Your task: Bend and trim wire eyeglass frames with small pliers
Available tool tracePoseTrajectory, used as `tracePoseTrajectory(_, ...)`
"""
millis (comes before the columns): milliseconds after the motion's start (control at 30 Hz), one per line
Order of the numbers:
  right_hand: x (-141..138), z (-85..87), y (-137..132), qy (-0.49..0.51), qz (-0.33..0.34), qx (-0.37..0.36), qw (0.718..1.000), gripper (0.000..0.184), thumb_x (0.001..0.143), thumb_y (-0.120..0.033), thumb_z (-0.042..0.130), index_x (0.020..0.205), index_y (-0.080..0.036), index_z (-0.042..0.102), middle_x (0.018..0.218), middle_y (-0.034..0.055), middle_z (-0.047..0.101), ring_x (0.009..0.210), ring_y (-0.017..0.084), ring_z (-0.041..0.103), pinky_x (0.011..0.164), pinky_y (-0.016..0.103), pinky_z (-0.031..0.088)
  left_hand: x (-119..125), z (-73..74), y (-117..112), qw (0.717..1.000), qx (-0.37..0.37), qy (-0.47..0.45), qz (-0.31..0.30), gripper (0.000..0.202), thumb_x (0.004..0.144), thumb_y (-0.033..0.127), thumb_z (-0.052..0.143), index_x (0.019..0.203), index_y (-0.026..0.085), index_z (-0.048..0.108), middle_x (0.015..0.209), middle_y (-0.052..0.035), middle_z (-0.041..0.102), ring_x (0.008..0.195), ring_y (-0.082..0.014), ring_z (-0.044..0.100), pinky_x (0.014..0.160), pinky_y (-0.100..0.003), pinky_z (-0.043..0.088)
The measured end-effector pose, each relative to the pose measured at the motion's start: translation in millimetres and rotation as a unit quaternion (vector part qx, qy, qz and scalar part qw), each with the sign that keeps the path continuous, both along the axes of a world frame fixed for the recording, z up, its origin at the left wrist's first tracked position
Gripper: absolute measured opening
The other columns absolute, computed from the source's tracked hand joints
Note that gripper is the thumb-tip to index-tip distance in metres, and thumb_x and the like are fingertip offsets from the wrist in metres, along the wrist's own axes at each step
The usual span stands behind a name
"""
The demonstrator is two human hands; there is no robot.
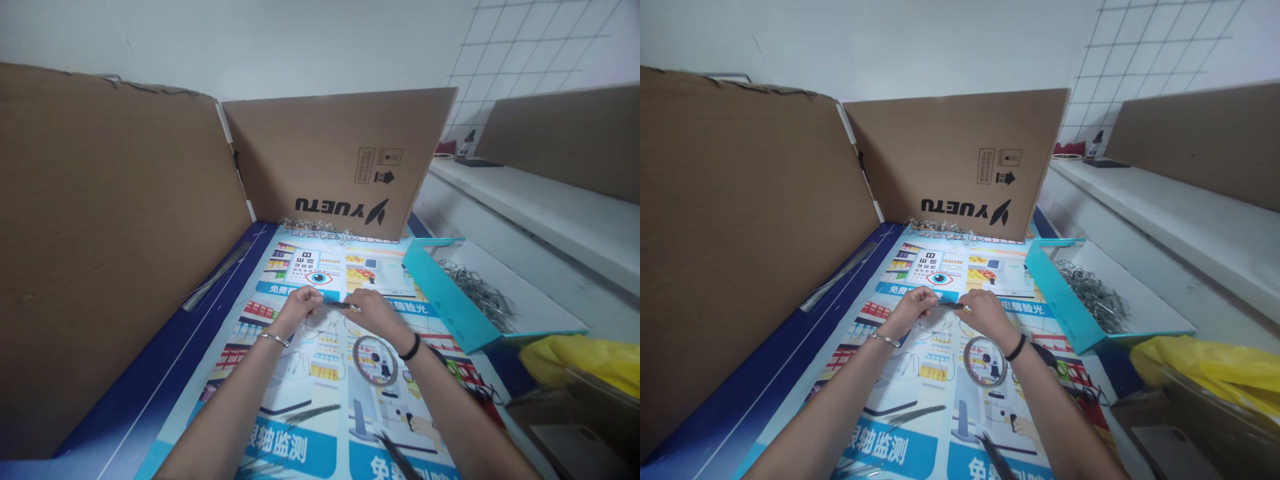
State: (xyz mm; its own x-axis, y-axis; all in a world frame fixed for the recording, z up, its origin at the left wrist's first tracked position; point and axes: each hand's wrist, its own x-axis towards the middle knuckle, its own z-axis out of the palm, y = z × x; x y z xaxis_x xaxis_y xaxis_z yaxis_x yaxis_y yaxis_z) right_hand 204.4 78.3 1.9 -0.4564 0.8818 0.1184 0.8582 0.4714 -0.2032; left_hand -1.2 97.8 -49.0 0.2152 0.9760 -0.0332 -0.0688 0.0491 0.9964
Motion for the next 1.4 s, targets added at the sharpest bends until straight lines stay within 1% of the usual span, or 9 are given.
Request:
tracePoseTrajectory(200,1.3,-0.1,-1.0,-0.012,-0.009,-0.024,1.0,0.023,0.083,-0.037,0.052,0.093,-0.023,0.067,0.086,0.003,0.066,0.082,0.016,0.059,0.068,0.023,0.036,-0.2,0.3,0.1,1.0,-0.001,0.014,-0.007,0.021,0.066,0.032,0.068,0.073,0.017,0.056,0.053,0.0068,0.048,0.043,-0.0054,0.042,0.042,-0.018,0.028)
tracePoseTrajectory(333,1.5,-0.7,-1.0,-0.034,-0.021,-0.027,0.999,0.021,0.083,-0.038,0.052,0.092,-0.025,0.067,0.087,0.0017,0.067,0.083,0.017,0.06,0.065,0.023,0.035,-0.3,0.5,-0.5,0.999,0.003,0.028,-0.021,0.021,0.067,0.033,0.067,0.075,0.016,0.057,0.053,0.0068,0.047,0.043,-0.0056,0.041,0.041,-0.018,0.027)
tracePoseTrajectory(433,0.8,1.5,-1.8,-0.055,-0.025,-0.022,0.998,0.023,0.083,-0.04,0.052,0.092,-0.024,0.067,0.087,0.0029,0.067,0.082,0.018,0.06,0.064,0.024,0.034,-0.4,2.4,-1.3,0.999,0.0,0.025,-0.025,0.021,0.067,0.033,0.067,0.075,0.017,0.056,0.054,0.0066,0.048,0.044,-0.0057,0.042,0.042,-0.018,0.028)
tracePoseTrajectory(600,0.1,11.7,-7.4,-0.078,-0.018,0.026,0.996,0.025,0.083,-0.041,0.053,0.093,-0.022,0.066,0.086,0.005,0.065,0.085,0.02,0.058,0.073,0.028,0.034,-0.1,6.0,-3.4,0.999,-0.01,0.02,-0.029,0.022,0.069,0.035,0.066,0.075,0.017,0.054,0.056,0.0059,0.05,0.046,-0.0059,0.043,0.044,-0.018,0.029)
tracePoseTrajectory(800,0.8,25.5,-14.9,-0.11,-0.013,0.068,0.991,0.022,0.082,-0.04,0.055,0.089,-0.021,0.066,0.085,0.0062,0.063,0.084,0.021,0.056,0.074,0.031,0.033,0.8,6.0,-4.3,1.0,0.005,0.002,-0.023,0.022,0.068,0.035,0.066,0.075,0.017,0.057,0.06,0.0043,0.053,0.049,-0.0064,0.042,0.049,-0.02,0.031)
tracePoseTrajectory(1000,-3.3,32.8,-21.5,-0.123,-0.024,0.108,0.986,0.021,0.081,-0.038,0.057,0.084,-0.019,0.065,0.084,0.0082,0.062,0.087,0.024,0.055,0.075,0.034,0.032,1.2,7.3,-4.8,0.999,0.034,-0.002,-0.013,0.018,0.07,0.032,0.064,0.075,0.016,0.058,0.059,0.0043,0.05,0.051,-0.0072,0.041,0.052,-0.02,0.031)
tracePoseTrajectory(1200,-10.2,27.9,-21.8,-0.124,-0.04,0.106,0.986,0.021,0.082,-0.037,0.056,0.086,-0.019,0.066,0.086,0.01,0.062,0.089,0.025,0.054,0.076,0.035,0.032,2.5,8.2,-4.7,1.0,0.03,0.003,-0.007,0.018,0.068,0.032,0.065,0.074,0.017,0.058,0.057,0.005,0.048,0.05,-0.0072,0.04,0.051,-0.021,0.03)
tracePoseTrajectory(1400,-11.8,20.5,-17.9,-0.126,-0.041,0.094,0.987,0.021,0.081,-0.037,0.057,0.086,-0.019,0.067,0.085,0.0097,0.063,0.086,0.024,0.055,0.075,0.034,0.033,2.4,2.2,-1.7,0.999,0.034,-0.006,-0.007,0.017,0.069,0.032,0.064,0.075,0.017,0.058,0.062,0.0037,0.053,0.051,-0.007,0.042,0.051,-0.02,0.032)
